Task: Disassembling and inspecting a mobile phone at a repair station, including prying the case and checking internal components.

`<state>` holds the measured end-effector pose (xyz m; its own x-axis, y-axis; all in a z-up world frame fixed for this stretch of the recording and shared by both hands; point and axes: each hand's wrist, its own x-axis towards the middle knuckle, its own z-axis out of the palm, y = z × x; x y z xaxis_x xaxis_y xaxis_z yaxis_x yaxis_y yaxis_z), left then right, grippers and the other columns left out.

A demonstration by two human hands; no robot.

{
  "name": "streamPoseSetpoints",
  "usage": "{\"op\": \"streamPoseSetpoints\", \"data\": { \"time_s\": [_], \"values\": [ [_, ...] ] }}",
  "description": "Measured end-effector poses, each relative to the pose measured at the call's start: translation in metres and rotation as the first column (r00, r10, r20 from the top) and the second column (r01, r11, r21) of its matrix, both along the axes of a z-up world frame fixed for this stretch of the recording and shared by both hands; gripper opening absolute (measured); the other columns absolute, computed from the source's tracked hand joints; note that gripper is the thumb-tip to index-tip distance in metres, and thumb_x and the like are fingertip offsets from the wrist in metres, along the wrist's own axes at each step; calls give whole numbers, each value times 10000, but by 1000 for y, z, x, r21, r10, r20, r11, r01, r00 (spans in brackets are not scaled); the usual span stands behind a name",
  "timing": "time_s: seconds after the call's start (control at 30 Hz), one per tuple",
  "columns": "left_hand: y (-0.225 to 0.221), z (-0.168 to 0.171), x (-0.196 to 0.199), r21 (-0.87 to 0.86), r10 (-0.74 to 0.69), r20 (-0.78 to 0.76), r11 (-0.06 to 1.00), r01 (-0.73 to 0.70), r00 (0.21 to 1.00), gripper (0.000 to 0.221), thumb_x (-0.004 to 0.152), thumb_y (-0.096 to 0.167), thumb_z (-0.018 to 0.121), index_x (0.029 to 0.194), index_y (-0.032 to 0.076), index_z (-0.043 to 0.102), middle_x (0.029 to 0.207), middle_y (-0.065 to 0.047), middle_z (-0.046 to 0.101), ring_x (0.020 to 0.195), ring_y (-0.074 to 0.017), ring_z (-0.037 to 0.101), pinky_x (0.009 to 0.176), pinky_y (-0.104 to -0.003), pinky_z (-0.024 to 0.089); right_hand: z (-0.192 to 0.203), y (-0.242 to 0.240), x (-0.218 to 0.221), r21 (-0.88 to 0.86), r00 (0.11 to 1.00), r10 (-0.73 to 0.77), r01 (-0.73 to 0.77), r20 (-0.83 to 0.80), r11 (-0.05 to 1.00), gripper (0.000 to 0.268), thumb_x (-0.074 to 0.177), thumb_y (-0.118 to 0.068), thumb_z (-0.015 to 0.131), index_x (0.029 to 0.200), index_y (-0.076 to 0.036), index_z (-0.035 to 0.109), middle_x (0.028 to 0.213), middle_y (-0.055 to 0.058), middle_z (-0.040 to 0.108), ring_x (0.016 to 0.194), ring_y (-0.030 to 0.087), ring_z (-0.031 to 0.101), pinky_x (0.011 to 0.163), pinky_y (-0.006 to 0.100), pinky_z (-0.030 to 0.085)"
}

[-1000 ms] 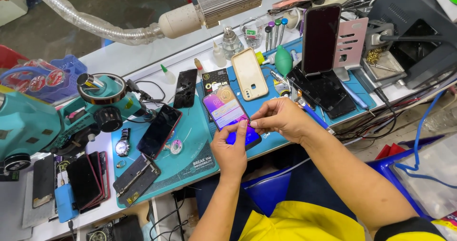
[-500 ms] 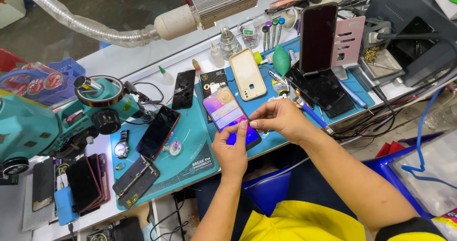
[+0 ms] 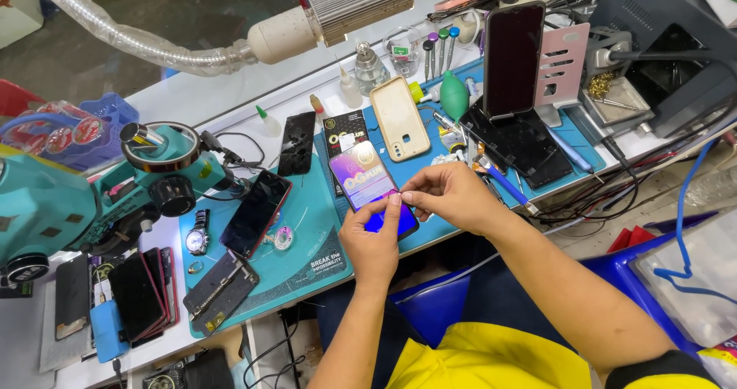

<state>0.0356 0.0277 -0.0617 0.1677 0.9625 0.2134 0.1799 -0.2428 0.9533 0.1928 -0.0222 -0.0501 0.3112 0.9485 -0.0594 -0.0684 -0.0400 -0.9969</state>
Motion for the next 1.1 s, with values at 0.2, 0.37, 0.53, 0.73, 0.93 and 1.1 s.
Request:
{"op": "streamPoseSetpoints", "data": {
  "time_s": [0.2,0.37,0.53,0.73,0.93,1.1],
  "values": [
    [-2,6,1,-34,-39,22,999,40,999,168,832,324,859,906,173,850,878,-128,724,872,-220,727,782,-326,547,-2,1,-1,39,1000,-10,10,2,999,134,887,33,730,1002,99,749,743,171,717,633,193,721,582,327,665],
    [1,-1,1,-109,-199,399,959,262,895,591,963,175,665,1493,138,407,1305,-259,639,1185,-337,614,948,-481,532,-5,-1,5,107,997,-63,68,-44,992,131,905,24,726,1008,106,729,747,171,708,633,195,728,575,322,665],
    [0,5,-3,-300,-166,744,782,546,647,563,990,197,607,1513,98,422,1157,-168,714,816,-201,757,635,-347,693,2,-4,1,161,995,-84,93,-61,983,131,903,25,731,1001,112,729,745,162,698,629,187,726,569,320,664],
    [3,5,-8,-221,-228,789,762,609,571,768,1000,184,587,1630,217,149,1240,-172,668,770,-191,751,606,-328,699,13,-9,-2,195,995,-93,100,-45,976,125,908,12,733,990,106,729,721,149,682,604,186,724,560,318,664],
    [15,-30,-13,-260,-188,839,685,680,510,666,1005,251,567,1585,94,281,1149,-199,680,588,-208,737,467,-249,640,18,-12,0,249,993,-113,116,-25,962,111,915,22,723,988,105,733,691,135,661,588,171,713,565,302,649],
    [28,-14,-29,-173,-468,477,779,602,743,835,891,106,721,1590,109,264,1195,-158,680,887,-234,741,752,-385,660,25,-18,16,267,983,-170,147,65,952,99,934,6,713,1001,74,738,687,143,677,598,171,704,593,302,639]
  ]
}}
